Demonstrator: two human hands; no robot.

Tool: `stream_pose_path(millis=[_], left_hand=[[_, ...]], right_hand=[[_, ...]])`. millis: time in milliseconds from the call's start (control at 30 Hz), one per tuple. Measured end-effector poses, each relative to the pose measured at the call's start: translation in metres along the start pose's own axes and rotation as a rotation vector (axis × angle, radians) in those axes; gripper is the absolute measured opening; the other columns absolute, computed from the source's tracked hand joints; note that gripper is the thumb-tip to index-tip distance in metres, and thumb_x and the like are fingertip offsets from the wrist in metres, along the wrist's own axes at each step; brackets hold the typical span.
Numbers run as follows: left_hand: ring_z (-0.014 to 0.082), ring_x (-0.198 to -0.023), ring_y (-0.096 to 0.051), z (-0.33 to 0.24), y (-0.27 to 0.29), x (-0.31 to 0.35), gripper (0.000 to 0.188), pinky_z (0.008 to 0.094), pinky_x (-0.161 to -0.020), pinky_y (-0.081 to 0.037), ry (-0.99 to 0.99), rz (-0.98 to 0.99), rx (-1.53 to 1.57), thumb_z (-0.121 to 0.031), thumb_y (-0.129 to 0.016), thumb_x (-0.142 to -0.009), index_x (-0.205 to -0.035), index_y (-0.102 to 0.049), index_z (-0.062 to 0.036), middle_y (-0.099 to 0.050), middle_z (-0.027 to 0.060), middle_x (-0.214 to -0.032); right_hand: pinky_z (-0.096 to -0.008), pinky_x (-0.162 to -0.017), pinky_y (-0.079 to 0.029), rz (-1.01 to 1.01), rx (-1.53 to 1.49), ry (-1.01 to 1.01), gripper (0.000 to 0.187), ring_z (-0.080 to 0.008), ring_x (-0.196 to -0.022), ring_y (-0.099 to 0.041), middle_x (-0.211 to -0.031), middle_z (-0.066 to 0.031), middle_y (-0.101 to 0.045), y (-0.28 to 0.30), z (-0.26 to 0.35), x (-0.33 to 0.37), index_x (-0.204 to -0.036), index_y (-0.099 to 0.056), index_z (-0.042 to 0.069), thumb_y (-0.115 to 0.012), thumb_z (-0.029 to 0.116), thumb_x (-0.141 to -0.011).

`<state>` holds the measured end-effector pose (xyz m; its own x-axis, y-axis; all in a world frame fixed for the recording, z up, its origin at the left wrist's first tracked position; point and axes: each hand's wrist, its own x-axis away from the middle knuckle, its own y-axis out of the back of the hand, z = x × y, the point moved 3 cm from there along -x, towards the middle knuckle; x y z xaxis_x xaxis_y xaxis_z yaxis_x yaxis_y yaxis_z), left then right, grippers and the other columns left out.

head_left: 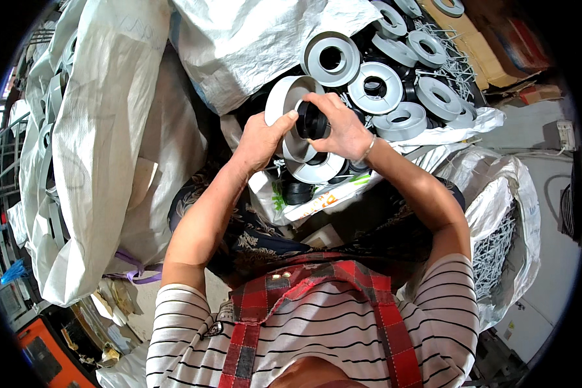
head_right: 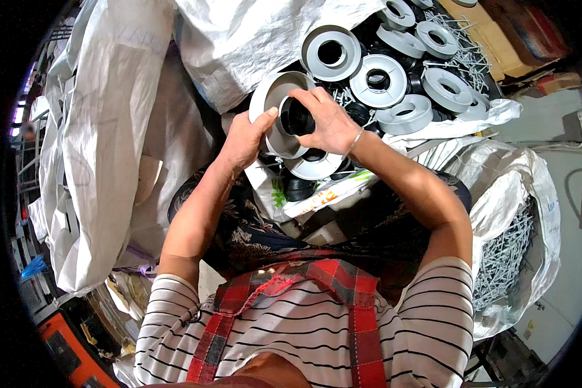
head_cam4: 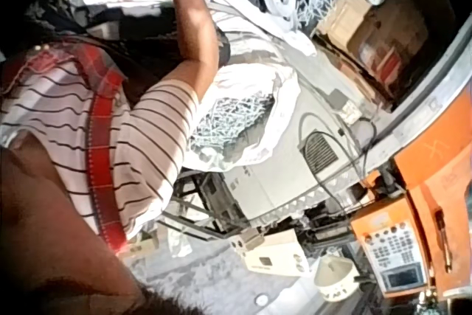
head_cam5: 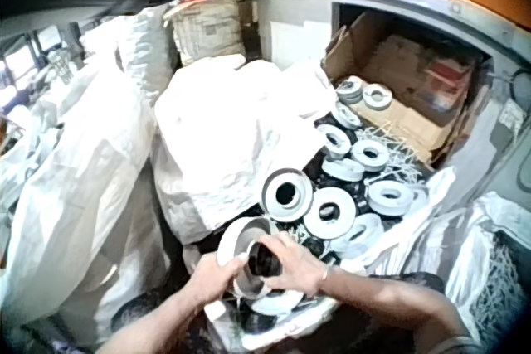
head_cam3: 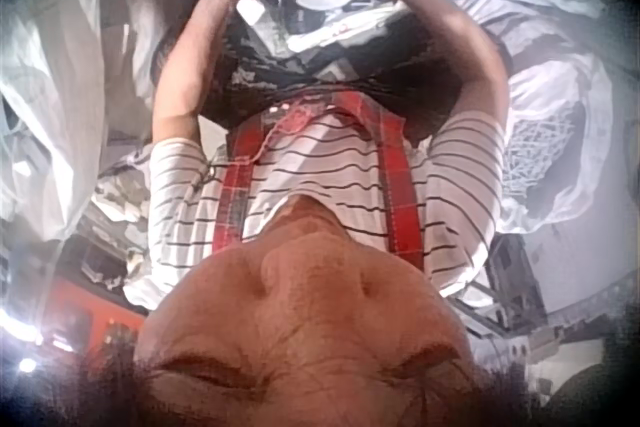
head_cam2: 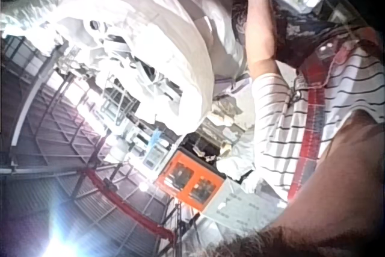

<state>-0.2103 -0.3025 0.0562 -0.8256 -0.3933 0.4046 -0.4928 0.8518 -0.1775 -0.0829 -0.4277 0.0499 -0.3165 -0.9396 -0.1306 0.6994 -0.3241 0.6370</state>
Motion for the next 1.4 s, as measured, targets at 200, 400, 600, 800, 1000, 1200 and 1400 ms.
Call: stream_pose_path(millis=[200,400,600,800,1000,1200,1400], left_hand=[[0.0152,-0.084,-0.061,-0.006,0.002,-0.004,0.039,0.0311,-0.072,-0.052,0.145,0.207,0.298,-0.026,-0.061,-0.090,-0.112,-0.055,0.0047,-0.062,0.0109,-0.101],[0.0084,-0.079,-0.054,0.001,0.005,-0.004,0.040,0.0244,-0.068,-0.047,-0.146,0.041,0.000,-0.028,-0.066,-0.087,-0.112,-0.055,0.0016,-0.061,0.0031,-0.095],[0.0392,-0.128,-0.038,0.016,-0.010,0.012,0.095,0.0364,-0.106,-0.032,-0.324,0.222,-0.923,-0.037,-0.074,-0.073,-0.138,-0.023,0.0111,-0.036,0.0348,-0.134],[0.0350,-0.113,-0.055,0.026,0.002,-0.005,0.074,0.0357,-0.097,-0.042,-0.205,0.121,-0.706,-0.038,-0.069,-0.078,-0.126,-0.045,0.0129,-0.054,0.0317,-0.119],[0.0244,-0.118,-0.047,0.006,0.028,-0.024,0.078,0.0344,-0.103,-0.034,-0.134,-0.370,0.084,-0.028,-0.073,-0.080,-0.135,-0.032,0.0104,-0.045,0.0173,-0.133],[0.0212,-0.092,-0.061,-0.012,0.041,-0.025,0.035,0.0362,-0.087,-0.047,-0.063,-0.289,0.515,-0.021,-0.061,-0.087,-0.108,-0.053,0.0051,-0.062,0.0124,-0.100],[0.0146,-0.081,-0.057,-0.024,0.026,-0.026,0.037,0.0308,-0.077,-0.046,-0.199,-0.372,0.276,-0.024,-0.066,-0.085,-0.109,-0.054,0.0012,-0.060,0.0068,-0.093]], right_hand=[[-0.0394,-0.094,-0.042,0.066,0.119,0.170,0.074,-0.0346,-0.110,-0.046,-0.117,-0.0192,-0.045,0.005,0.003,0.003,-0.129,-0.043,0.011,-0.076,0.009,-0.062],[-0.0250,-0.036,-0.045,0.464,-0.809,-0.818,0.080,-0.0168,-0.040,-0.056,-0.065,-0.0187,-0.061,-0.004,-0.017,0.004,-0.095,-0.055,-0.014,-0.043,0.065,-0.087],[-0.0384,-0.084,-0.048,-0.242,0.108,-0.490,0.065,-0.0334,-0.096,-0.061,-0.108,-0.0211,-0.061,0.017,-0.112,-0.047,-0.122,-0.048,-0.004,-0.070,0.036,-0.075],[-0.0419,-0.101,-0.035,-0.008,0.530,-0.448,0.075,-0.0368,-0.109,-0.053,-0.119,-0.0259,-0.053,-0.015,-0.161,-0.102,-0.128,-0.038,-0.006,-0.073,0.030,-0.072],[-0.0346,-0.093,-0.044,-0.132,-0.002,-0.018,0.051,-0.0289,-0.103,-0.059,-0.106,-0.0175,-0.060,-0.003,-0.072,-0.078,-0.116,-0.056,0.003,-0.074,0.018,-0.070],[-0.0246,-0.069,-0.047,-0.389,-0.717,-0.230,0.031,-0.0087,-0.076,-0.056,-0.086,-0.0062,-0.066,-0.005,-0.055,-0.084,-0.102,-0.065,0.000,-0.073,0.020,-0.080],[-0.0406,-0.077,-0.048,0.070,0.379,-0.604,0.050,-0.0369,-0.087,-0.061,-0.088,-0.0223,-0.065,-0.066,-0.204,-0.063,-0.081,-0.067,-0.003,-0.060,0.046,-0.080]])
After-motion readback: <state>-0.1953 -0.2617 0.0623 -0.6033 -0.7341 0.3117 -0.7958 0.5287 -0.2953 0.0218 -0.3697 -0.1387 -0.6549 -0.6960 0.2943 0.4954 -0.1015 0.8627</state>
